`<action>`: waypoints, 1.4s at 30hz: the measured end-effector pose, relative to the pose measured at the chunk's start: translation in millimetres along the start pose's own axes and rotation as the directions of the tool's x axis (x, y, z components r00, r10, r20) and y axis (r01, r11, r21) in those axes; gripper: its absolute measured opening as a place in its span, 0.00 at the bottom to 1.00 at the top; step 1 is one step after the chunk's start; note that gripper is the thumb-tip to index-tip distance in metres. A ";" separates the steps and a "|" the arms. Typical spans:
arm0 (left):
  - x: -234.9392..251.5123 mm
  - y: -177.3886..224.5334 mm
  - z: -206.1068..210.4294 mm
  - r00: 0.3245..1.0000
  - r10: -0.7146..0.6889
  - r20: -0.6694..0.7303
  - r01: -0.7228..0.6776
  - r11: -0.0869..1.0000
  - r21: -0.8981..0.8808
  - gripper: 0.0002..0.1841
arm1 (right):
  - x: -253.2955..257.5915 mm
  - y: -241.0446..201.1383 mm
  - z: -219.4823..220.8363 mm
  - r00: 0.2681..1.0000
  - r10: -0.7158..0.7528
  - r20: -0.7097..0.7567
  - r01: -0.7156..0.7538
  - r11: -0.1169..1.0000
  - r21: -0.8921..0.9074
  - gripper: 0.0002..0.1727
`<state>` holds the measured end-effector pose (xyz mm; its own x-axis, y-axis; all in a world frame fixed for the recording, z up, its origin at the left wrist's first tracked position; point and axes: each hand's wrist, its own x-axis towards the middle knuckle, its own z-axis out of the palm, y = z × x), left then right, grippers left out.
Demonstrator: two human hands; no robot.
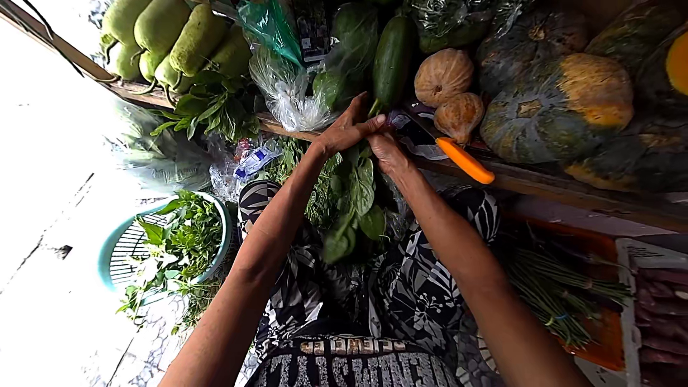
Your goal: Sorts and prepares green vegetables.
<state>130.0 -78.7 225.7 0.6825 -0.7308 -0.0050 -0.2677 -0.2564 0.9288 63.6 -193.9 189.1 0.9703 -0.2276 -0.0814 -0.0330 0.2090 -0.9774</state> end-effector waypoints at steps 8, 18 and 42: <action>-51.0 -35.3 4.1 0.965 -0.057 0.257 0.115 0.969 -0.217 0.64 | 17.4 -24.9 -40.7 0.899 0.216 -0.382 -0.055 0.919 0.391 0.19; -98.6 -27.7 21.5 0.927 0.179 -0.330 -0.038 0.919 0.392 0.31 | 15.0 -17.8 -28.3 0.830 0.185 -0.527 -0.001 0.944 0.331 0.17; -92.7 -27.2 7.4 0.927 -0.348 -0.142 0.357 0.933 0.049 0.38 | 15.9 -21.0 -32.1 0.950 -0.053 -0.308 0.102 0.984 0.148 0.13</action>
<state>69.0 -8.7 198.1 0.8221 -0.4986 -0.2749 -0.0394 -0.5316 0.8461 72.1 -232.4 202.1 0.8499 -0.5199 -0.0860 0.1024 0.3230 -0.9408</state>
